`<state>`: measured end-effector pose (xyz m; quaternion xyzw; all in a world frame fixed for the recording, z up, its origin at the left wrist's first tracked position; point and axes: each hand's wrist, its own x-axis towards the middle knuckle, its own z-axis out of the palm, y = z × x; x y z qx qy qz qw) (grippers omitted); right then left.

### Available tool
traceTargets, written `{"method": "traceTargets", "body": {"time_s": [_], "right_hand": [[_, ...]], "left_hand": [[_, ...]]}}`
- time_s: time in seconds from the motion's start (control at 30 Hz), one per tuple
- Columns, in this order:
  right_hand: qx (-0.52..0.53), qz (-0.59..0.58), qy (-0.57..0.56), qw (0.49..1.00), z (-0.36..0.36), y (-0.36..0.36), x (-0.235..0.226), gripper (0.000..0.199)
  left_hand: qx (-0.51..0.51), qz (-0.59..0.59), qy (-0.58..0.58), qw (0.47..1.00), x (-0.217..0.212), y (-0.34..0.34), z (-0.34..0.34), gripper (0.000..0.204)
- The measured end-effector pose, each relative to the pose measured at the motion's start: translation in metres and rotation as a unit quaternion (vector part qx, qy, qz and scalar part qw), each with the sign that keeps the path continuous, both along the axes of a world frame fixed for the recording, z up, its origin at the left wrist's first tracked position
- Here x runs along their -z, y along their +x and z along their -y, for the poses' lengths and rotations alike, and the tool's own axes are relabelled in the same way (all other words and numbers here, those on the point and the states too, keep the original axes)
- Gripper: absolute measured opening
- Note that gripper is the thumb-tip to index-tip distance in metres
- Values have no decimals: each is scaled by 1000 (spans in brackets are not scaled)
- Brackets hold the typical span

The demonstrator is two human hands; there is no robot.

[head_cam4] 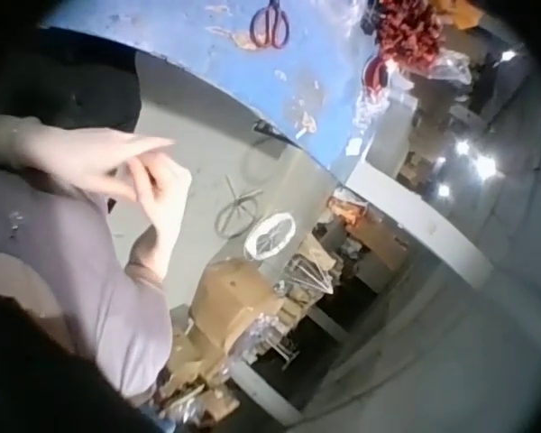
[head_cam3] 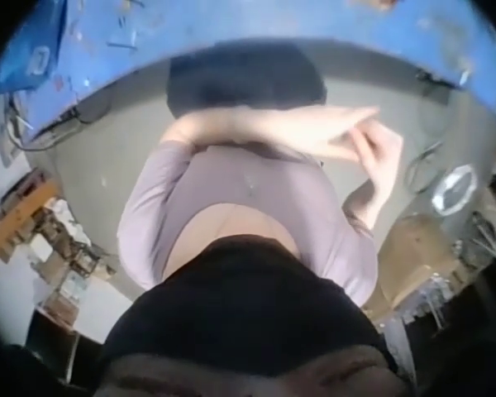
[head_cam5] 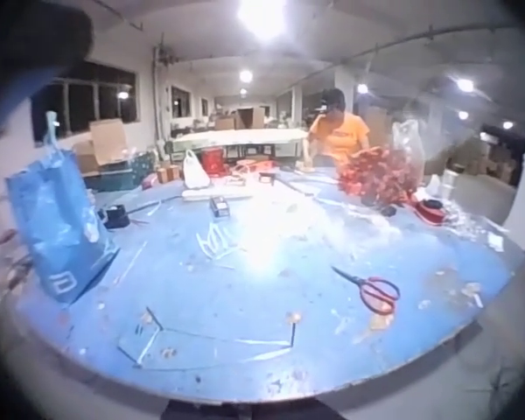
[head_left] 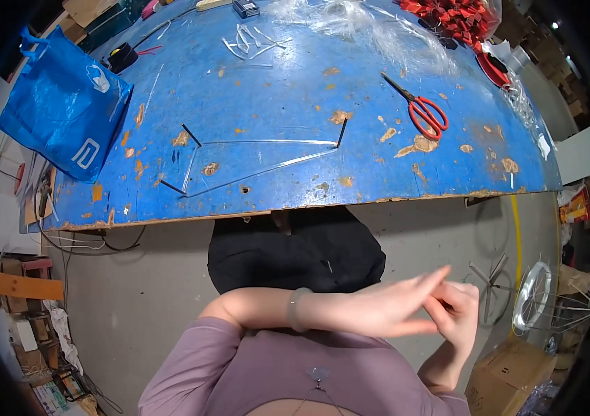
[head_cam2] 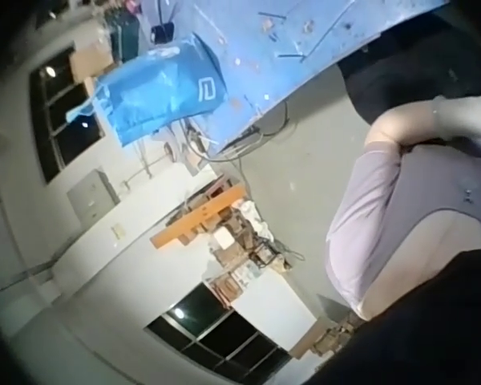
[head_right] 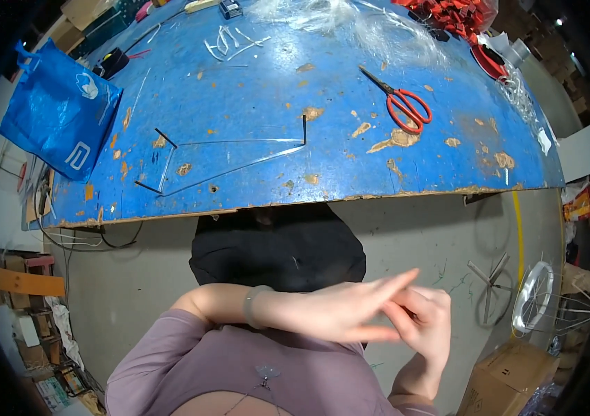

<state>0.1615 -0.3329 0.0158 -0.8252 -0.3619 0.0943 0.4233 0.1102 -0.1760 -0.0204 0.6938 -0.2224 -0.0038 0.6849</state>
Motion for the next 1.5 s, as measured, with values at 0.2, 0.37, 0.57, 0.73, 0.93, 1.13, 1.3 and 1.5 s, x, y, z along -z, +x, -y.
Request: {"method": "traceTargets", "body": {"time_s": [0.2,0.37,0.57,0.73,0.93,1.13,1.3,1.5], "right_hand": [[-181,-131,-90,971,-10,31,-10,10],[-97,-214,-167,958,64,75,-15,18],[-104,-46,-41,993,27,118,-23,33],[31,-56,-18,998,-88,173,-20,21],[80,95,-78,989,-127,269,46,24],[207,8,-189,960,-40,290,67,28],[251,-33,-181,950,45,239,72,29],[314,-134,-162,926,155,112,83,25]], "left_hand": [[106,-242,-95,960,-1,-44,-104,21],[-90,-111,-228,963,25,-109,-233,25],[-150,-120,-307,932,32,-145,-324,31],[-282,-174,-324,886,20,-94,-377,23],[-551,-178,154,801,46,-9,-358,19],[-374,154,592,697,41,-7,-345,16],[-340,98,483,801,33,-16,-363,20],[-511,90,325,791,-50,-35,-290,17]]}}
